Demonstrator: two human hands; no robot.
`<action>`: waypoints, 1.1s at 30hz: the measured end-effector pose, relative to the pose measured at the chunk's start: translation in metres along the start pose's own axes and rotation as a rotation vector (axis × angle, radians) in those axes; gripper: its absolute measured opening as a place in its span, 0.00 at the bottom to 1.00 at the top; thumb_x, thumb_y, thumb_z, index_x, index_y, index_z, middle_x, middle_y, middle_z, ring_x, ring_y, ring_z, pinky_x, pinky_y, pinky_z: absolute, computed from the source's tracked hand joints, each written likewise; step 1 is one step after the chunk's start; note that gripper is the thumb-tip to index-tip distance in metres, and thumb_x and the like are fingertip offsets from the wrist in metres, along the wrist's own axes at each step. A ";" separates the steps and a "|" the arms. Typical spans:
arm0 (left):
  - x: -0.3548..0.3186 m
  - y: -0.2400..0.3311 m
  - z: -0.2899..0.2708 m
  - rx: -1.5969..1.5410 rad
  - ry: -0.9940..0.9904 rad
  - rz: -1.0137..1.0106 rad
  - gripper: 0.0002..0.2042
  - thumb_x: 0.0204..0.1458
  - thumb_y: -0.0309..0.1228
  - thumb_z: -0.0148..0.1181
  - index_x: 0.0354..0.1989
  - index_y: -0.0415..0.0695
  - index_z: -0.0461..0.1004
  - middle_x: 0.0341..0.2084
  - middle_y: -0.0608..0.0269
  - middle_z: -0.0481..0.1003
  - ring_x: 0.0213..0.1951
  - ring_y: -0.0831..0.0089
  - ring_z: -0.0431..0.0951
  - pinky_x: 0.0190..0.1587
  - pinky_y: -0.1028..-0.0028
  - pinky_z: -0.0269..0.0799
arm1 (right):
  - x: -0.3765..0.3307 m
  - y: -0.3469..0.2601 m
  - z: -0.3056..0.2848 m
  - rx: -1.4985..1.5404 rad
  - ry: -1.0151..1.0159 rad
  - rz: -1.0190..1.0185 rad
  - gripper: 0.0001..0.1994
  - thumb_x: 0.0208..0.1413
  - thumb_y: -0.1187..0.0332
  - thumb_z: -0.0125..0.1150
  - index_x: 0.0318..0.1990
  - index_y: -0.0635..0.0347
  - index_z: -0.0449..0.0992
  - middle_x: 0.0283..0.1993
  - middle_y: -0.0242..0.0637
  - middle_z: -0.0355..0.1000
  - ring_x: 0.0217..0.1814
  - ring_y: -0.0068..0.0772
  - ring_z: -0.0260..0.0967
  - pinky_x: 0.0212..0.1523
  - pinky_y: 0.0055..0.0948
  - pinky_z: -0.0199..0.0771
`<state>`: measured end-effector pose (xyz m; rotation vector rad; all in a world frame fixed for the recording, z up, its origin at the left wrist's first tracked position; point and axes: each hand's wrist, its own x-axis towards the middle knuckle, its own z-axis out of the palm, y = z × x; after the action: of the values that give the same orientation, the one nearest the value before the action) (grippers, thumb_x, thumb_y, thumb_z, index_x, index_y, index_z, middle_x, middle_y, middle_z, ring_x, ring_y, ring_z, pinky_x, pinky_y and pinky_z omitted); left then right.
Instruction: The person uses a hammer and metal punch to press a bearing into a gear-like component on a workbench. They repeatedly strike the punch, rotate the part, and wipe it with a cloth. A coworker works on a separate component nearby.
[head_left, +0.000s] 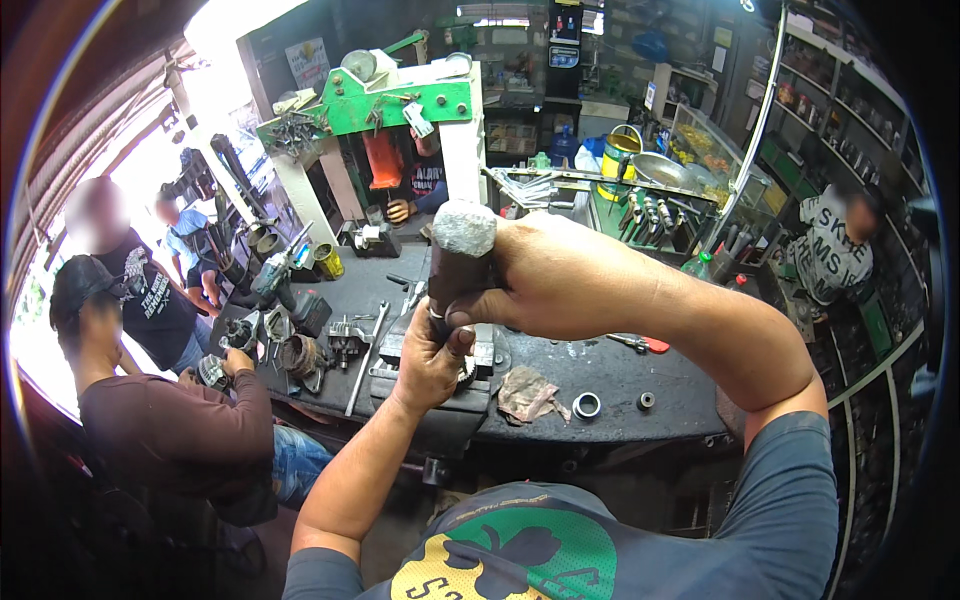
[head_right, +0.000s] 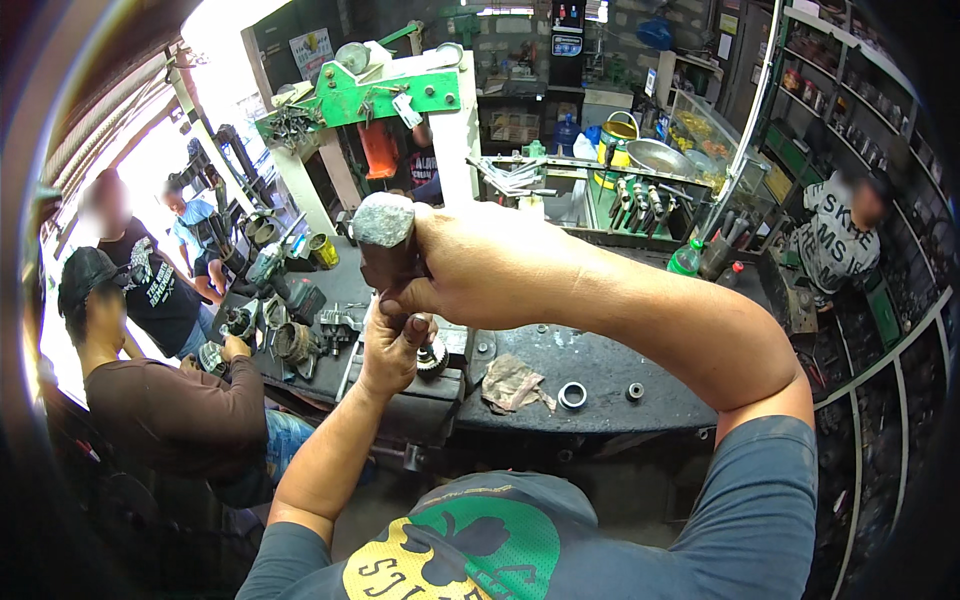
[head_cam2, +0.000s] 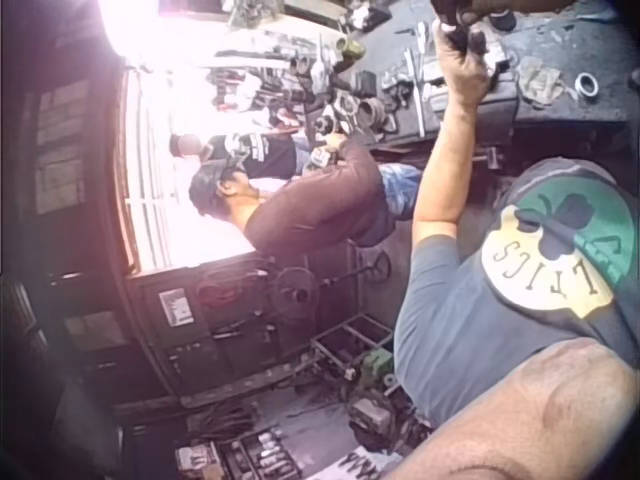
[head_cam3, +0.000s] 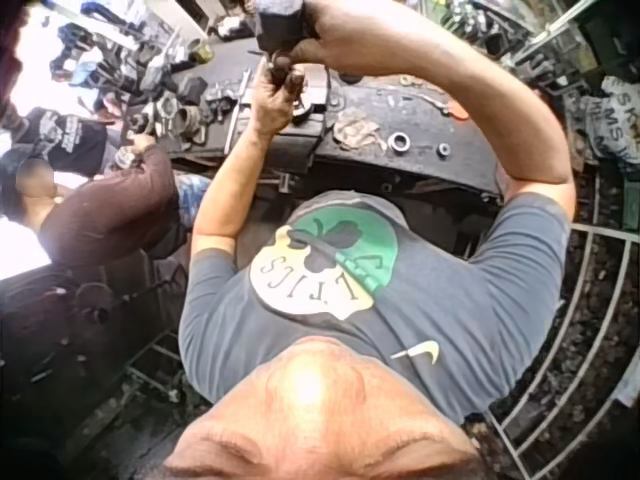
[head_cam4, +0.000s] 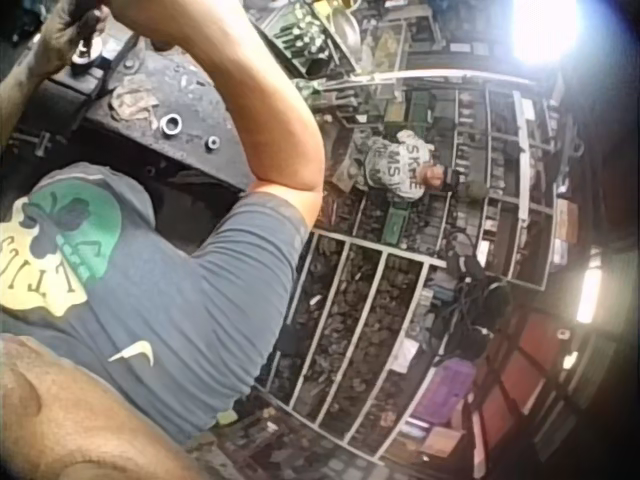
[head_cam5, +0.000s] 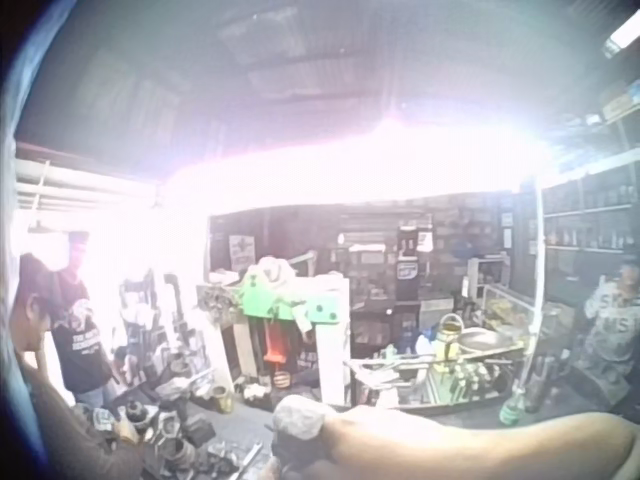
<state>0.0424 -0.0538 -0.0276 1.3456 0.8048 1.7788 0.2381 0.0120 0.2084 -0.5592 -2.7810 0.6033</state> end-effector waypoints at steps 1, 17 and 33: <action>-0.002 -0.005 -0.007 0.034 -0.008 -0.010 0.20 0.70 0.42 0.71 0.60 0.45 0.71 0.41 0.73 0.76 0.37 0.85 0.73 0.41 0.78 0.72 | 0.001 -0.002 -0.001 0.009 -0.007 -0.014 0.19 0.66 0.57 0.74 0.59 0.54 0.84 0.48 0.49 0.87 0.52 0.57 0.86 0.55 0.49 0.84; -0.003 -0.002 0.000 0.084 -0.020 0.012 0.17 0.70 0.40 0.71 0.55 0.44 0.73 0.35 0.75 0.74 0.34 0.84 0.69 0.38 0.79 0.67 | 0.025 -0.039 -0.060 0.066 0.366 -0.195 0.13 0.69 0.55 0.72 0.51 0.54 0.89 0.42 0.43 0.88 0.48 0.49 0.88 0.51 0.46 0.85; 0.033 0.016 0.003 -0.078 0.024 0.020 0.17 0.69 0.45 0.72 0.46 0.44 0.76 0.26 0.74 0.73 0.26 0.85 0.68 0.29 0.78 0.64 | 0.007 0.008 -0.006 -0.079 -0.035 0.011 0.22 0.66 0.55 0.73 0.59 0.60 0.81 0.48 0.53 0.86 0.55 0.58 0.86 0.56 0.50 0.85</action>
<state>0.0365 -0.0339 0.0025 1.2878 0.7291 1.8268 0.2364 0.0232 0.2108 -0.5863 -2.8471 0.5117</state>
